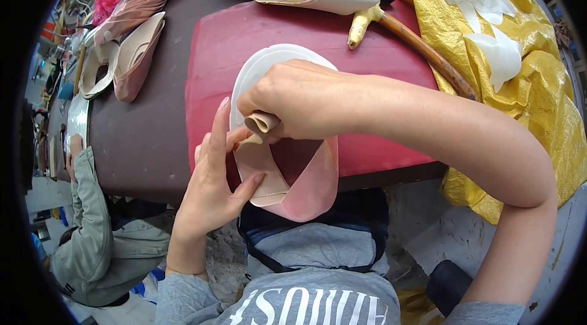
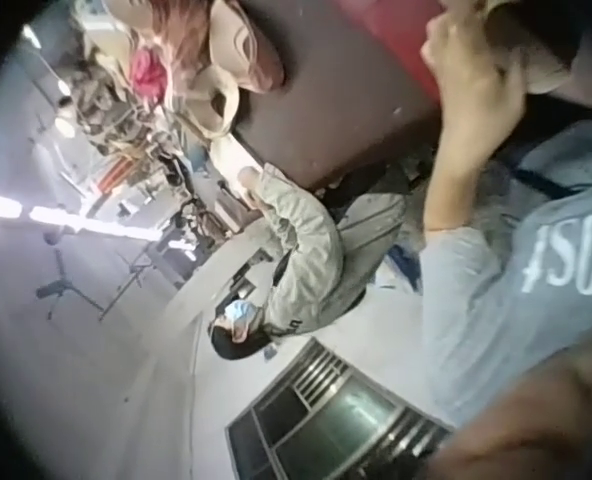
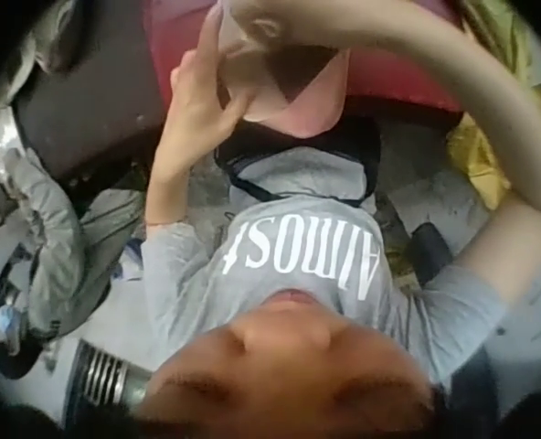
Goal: Manually assembling shoe components by inserting liners and shaping materials with a hammer.
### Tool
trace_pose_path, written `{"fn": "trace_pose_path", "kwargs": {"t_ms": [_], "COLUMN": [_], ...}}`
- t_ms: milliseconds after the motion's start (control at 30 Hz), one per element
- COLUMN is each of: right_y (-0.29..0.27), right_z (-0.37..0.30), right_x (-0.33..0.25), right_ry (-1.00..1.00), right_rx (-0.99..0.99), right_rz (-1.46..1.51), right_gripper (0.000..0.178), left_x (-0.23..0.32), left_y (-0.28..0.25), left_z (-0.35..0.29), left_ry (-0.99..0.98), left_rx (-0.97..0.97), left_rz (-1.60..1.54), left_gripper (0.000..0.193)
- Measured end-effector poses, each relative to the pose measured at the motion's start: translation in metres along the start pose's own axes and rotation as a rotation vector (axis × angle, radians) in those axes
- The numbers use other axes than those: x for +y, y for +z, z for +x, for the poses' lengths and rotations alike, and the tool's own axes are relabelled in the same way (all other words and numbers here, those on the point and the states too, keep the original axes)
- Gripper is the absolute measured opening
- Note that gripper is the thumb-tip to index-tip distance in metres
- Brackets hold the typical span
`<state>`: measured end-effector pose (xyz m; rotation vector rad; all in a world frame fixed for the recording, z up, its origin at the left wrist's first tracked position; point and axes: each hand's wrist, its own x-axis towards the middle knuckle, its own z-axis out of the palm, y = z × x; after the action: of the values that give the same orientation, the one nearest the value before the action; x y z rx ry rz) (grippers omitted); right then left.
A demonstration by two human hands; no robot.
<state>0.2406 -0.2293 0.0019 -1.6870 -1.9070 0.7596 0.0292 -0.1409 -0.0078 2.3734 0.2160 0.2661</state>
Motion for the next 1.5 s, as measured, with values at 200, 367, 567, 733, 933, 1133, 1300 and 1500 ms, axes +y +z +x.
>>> {"fn": "trace_pose_path", "kwargs": {"t_ms": [200, 367, 567, 733, 933, 1133, 1300, 1500], "right_y": [-0.006, -0.01, 0.003, 0.004, -0.004, -0.01, -0.01, -0.003], "right_z": [0.013, 0.016, 0.02, 0.021, 0.008, 0.014, 0.015, 0.007], "right_x": [-0.014, -0.015, -0.018, -0.027, -0.033, -0.032, -0.034, -0.036], "right_ry": [0.099, 0.26, 0.14, 0.271, 0.275, 0.262, 0.185, 0.198], "right_rx": [-0.04, -0.056, 0.014, -0.008, 0.044, 0.045, -0.055, -0.022], "right_rz": [-0.153, -0.148, -0.435, -0.381, -0.147, -0.287, -0.409, -0.318], "right_gripper": [0.017, 0.017, 0.017, 0.017, 0.016, 0.015, 0.014, 0.011], "left_x": [-0.015, -0.004, 0.019, 0.022, 0.016, 0.015, 0.023, 0.021], "left_y": [0.009, 0.017, 0.018, 0.041, 0.045, 0.04, 0.032, 0.032], "left_z": [-0.013, -0.033, -0.044, -0.025, -0.026, -0.029, -0.038, -0.056], "left_ry": [0.215, 0.265, 0.12, -0.045, 0.128, 0.129, 0.089, 0.054], "left_rx": [0.225, 0.081, -0.031, 0.083, 0.152, 0.109, 0.03, 0.0], "left_rz": [0.196, 0.294, 0.113, 0.279, 0.481, 0.401, 0.371, 0.318], "left_gripper": [0.063, 0.036, 0.037, 0.062, 0.071, 0.073, 0.07, 0.067]}}
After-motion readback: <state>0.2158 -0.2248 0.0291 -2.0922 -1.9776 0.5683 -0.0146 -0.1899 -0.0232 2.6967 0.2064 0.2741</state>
